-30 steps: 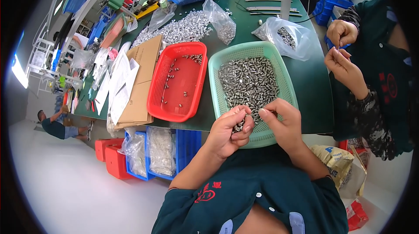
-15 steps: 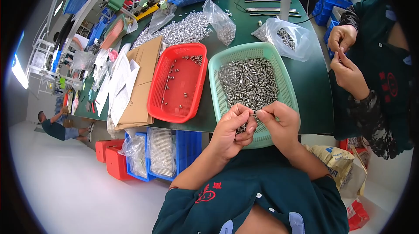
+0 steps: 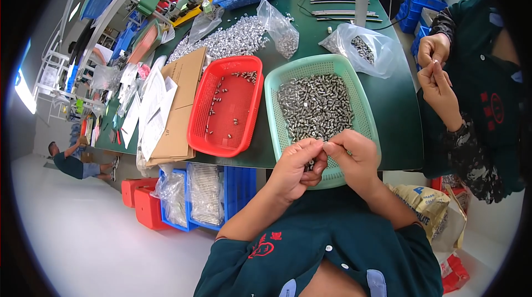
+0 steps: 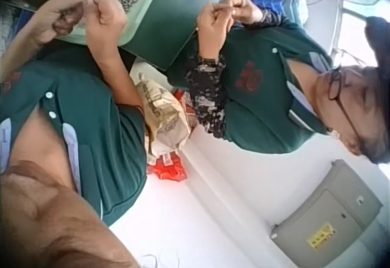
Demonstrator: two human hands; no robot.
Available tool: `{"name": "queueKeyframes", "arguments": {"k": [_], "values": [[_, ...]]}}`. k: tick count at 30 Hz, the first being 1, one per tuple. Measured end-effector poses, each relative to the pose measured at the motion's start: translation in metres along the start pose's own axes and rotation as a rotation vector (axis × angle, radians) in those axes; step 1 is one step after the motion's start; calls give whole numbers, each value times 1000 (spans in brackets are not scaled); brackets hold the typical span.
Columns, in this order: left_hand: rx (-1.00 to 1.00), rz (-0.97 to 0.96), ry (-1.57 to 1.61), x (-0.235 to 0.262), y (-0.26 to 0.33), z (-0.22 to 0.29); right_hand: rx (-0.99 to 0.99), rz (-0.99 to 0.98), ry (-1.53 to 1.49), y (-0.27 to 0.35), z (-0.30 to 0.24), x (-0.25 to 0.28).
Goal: Inspecting and sorting small metal components into trays and bags at a workbench.
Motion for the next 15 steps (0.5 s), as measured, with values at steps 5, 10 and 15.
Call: {"name": "queueKeyframes", "arguments": {"k": [5, 10, 15], "values": [[32, 26, -36, -2, -2, 0, -58, 36, -47, 3, 9, 2], [15, 117, -7, 6, -3, 4, -214, 191, -182, 4, 25, 25], [75, 163, 181, 11, -12, 1, -253, 176, -225, 5, 25, 21]]}}
Point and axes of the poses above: each hand's wrist, its own y-axis away from the middle knuckle, its own x-axis out of the back of the hand, z = x × y, the point moved 6 cm from there along -y, towards the middle knuckle, and after that the axes turned 4 degrees about -y, right-handed, at the moved point
